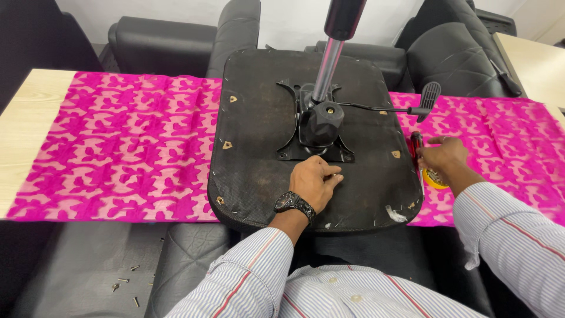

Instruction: The person uses a screwdriver to fasten screws into the underside of an office chair seat, then flips the seat upright and aligns the gas-lift column with the seat base. They continue to tighten screws to secure the column to the seat.

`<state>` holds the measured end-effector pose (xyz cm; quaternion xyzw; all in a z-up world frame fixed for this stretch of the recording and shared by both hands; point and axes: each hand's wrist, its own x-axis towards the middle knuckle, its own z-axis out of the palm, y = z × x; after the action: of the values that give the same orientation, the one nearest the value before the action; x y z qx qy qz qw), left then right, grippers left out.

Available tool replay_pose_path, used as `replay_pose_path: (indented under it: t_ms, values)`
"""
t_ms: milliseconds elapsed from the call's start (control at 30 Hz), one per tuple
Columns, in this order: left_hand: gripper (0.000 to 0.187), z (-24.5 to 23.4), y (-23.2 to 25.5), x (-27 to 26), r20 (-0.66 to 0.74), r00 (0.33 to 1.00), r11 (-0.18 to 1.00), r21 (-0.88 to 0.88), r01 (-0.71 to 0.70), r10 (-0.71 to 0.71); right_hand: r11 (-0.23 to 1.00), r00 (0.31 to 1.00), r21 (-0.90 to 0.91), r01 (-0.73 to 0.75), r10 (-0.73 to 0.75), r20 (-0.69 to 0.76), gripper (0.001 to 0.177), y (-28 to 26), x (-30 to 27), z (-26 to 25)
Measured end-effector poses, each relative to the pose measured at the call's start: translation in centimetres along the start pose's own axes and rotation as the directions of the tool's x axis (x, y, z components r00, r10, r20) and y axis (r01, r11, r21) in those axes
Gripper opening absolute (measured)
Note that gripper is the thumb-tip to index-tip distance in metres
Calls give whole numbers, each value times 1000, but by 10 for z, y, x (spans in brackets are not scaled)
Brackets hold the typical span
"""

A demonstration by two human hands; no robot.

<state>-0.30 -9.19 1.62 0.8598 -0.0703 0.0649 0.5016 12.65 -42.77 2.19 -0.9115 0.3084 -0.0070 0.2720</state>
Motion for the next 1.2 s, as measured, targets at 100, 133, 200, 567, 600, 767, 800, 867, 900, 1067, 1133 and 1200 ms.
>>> replay_pose_path:
  t_ms: [100, 133, 200, 567, 600, 767, 800, 867, 900, 1067, 1133, 1200]
  values:
    - [19, 0, 4, 2, -13, 998, 997, -46, 64, -65, 956, 996, -283, 83, -75, 40, 55, 13, 41, 13]
    - [20, -1, 5, 2, -19, 998, 997, -53, 62, -63, 931, 993, -346, 111, -94, 65, 59, 16, 52, 19]
    - [21, -3, 8, 2, -29, 998, 996, -69, 59, -61, 903, 989, -406, 143, -119, 83, 60, 20, 66, 32]
    - [23, 11, 22, 24, -11, 997, 992, -99, 78, -79, 867, 902, -350, 354, -415, -115, 73, 4, 9, -8]
    - [23, 15, 23, 28, -26, 998, 994, -102, 46, -49, 870, 888, -325, 370, -434, -152, 74, 2, 0, -17]
    - [20, 27, 21, 45, -16, 997, 994, 81, 72, -71, 899, 854, -181, 398, -435, -285, 80, -13, -44, -55]
    - [20, 28, 20, 47, -1, 995, 990, 109, 95, -95, 896, 841, -159, 416, -445, -307, 81, -17, -53, -59]
    - [20, 31, 18, 45, -32, 997, 991, 112, 67, -63, 883, 814, -120, 453, -465, -349, 82, -24, -71, -65]
    - [20, 33, 17, 44, -49, 998, 992, 112, 54, -49, 891, 842, 6, 454, -427, -329, 87, -27, -79, -68]
    - [19, 38, 15, 44, -63, 995, 992, 96, 86, -80, 742, 721, 90, 665, -606, -336, 105, -42, -109, -73]
    - [19, 40, 13, 42, -63, 993, 992, 77, 101, -96, 637, 617, 79, 767, -697, -366, 101, -48, -116, -76]
    - [20, 41, 12, 39, -52, 993, 992, 51, 113, -110, 527, 570, 221, 821, -733, -372, 99, -55, -124, -77]
